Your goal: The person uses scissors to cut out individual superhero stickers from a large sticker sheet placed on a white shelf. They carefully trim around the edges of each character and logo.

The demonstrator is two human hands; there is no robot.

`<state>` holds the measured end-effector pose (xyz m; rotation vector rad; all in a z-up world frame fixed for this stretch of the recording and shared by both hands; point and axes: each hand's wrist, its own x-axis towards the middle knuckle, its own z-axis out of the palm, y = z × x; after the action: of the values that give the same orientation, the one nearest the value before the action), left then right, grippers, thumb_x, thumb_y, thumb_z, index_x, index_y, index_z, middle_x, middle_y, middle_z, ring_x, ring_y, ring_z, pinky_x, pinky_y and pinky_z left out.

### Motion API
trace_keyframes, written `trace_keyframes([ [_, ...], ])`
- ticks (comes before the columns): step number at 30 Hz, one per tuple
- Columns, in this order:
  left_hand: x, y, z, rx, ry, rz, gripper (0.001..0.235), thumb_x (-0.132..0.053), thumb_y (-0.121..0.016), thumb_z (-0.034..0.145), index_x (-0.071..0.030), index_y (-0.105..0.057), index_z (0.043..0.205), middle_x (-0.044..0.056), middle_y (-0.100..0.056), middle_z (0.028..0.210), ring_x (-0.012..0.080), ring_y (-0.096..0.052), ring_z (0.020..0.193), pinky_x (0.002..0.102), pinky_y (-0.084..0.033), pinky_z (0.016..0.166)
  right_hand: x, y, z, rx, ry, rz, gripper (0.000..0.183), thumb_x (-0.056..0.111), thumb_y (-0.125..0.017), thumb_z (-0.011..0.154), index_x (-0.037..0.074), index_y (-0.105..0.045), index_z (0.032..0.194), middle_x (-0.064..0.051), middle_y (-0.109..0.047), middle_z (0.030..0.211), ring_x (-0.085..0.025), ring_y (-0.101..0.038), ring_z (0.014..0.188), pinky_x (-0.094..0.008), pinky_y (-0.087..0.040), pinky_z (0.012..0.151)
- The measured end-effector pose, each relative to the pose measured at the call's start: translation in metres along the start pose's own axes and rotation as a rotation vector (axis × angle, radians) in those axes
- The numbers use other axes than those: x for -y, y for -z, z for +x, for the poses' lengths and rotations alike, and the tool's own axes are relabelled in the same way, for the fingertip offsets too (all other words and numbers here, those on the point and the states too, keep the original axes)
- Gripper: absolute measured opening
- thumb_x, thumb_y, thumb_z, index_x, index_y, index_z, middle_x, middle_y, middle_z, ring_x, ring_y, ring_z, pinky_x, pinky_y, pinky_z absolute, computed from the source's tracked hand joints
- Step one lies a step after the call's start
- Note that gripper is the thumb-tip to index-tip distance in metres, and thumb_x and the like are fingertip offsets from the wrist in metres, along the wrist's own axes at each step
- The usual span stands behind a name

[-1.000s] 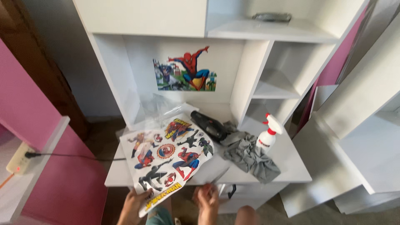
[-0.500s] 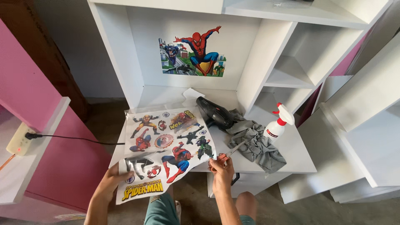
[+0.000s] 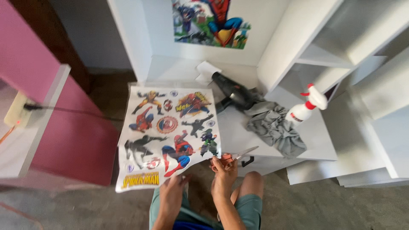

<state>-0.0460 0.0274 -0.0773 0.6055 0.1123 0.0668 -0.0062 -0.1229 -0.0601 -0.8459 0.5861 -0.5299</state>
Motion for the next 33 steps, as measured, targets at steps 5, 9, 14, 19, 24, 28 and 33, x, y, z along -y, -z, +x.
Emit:
trace_keyframes([
  [5, 0.007, -0.031, 0.027, -0.674, 0.181, 0.138, 0.065, -0.011, -0.078, 0.081, 0.006, -0.056, 0.140, 0.016, -0.069, 0.117, 0.0445, -0.073, 0.098, 0.039, -0.054, 0.071, 0.051, 0.000, -0.031, 0.061, 0.006, -0.761, 0.035, 0.037, -0.072, 0.085, 0.018, -0.060, 0.111, -0.001, -0.067, 0.099, -0.017, -0.061, 0.085, -0.032, -0.044, 0.081],
  [9, -0.001, -0.025, 0.031, -0.586, 0.092, 0.086, 0.049, 0.001, -0.077, 0.079, 0.005, -0.065, 0.127, 0.016, -0.073, 0.114, 0.0291, -0.070, 0.098, 0.046, -0.063, 0.073, 0.083, -0.026, 0.014, 0.239, 0.068, -0.773, 0.064, 0.051, -0.074, 0.070, 0.012, -0.059, 0.117, -0.004, -0.068, 0.102, -0.017, -0.066, 0.084, -0.027, -0.056, 0.081],
  [14, 0.003, -0.018, 0.028, -0.577, 0.048, 0.064, 0.057, -0.002, -0.072, 0.084, 0.000, -0.057, 0.139, 0.014, -0.068, 0.128, 0.0313, -0.066, 0.109, 0.053, -0.062, 0.078, 0.091, -0.066, 0.041, 0.370, 0.017, -1.060, 0.044, 0.019, -0.085, 0.078, 0.015, -0.059, 0.113, -0.002, -0.076, 0.093, -0.016, -0.071, 0.089, -0.030, -0.053, 0.086],
  [19, 0.063, 0.068, 0.048, -0.493, -0.117, 0.809, 0.067, -0.006, -0.069, 0.081, -0.021, -0.056, 0.145, 0.003, -0.056, 0.101, 0.0184, -0.052, 0.092, 0.041, -0.051, 0.076, 0.078, -0.057, 0.059, 0.358, 0.110, -1.038, 0.042, 0.020, -0.081, 0.079, 0.014, -0.058, 0.114, -0.003, -0.076, 0.093, -0.018, -0.071, 0.088, -0.034, -0.052, 0.089],
  [24, -0.002, -0.066, 0.043, -0.609, 0.176, 0.538, 0.068, -0.036, -0.079, 0.076, -0.008, -0.068, 0.137, 0.005, -0.071, 0.131, 0.0235, -0.063, 0.116, 0.042, -0.047, 0.094, 0.070, -0.075, 0.110, 0.367, -0.064, -0.698, 0.027, 0.012, -0.079, 0.088, 0.009, -0.055, 0.101, -0.009, -0.065, 0.085, -0.019, -0.058, 0.074, -0.035, -0.047, 0.066],
  [28, 0.022, -0.039, 0.070, -0.556, 0.015, 0.310, 0.081, -0.010, -0.083, 0.071, -0.003, -0.055, 0.147, 0.010, -0.069, 0.135, 0.0240, -0.063, 0.122, 0.040, -0.049, 0.108, 0.072, -0.103, 0.132, 0.305, 0.056, -0.676, 0.027, 0.000, -0.078, 0.079, 0.007, -0.056, 0.092, -0.011, -0.069, 0.086, -0.021, -0.066, 0.074, -0.036, -0.053, 0.063],
  [33, 0.046, 0.018, 0.062, -0.704, 0.079, 0.512, 0.072, -0.011, -0.081, 0.071, -0.004, -0.063, 0.141, 0.007, -0.069, 0.138, 0.0209, -0.060, 0.126, 0.035, -0.037, 0.119, 0.052, -0.115, 0.166, 0.281, 0.387, -0.719, 0.032, -0.003, -0.079, 0.074, 0.007, -0.062, 0.099, -0.008, -0.071, 0.084, -0.016, -0.065, 0.073, -0.031, -0.055, 0.068],
])
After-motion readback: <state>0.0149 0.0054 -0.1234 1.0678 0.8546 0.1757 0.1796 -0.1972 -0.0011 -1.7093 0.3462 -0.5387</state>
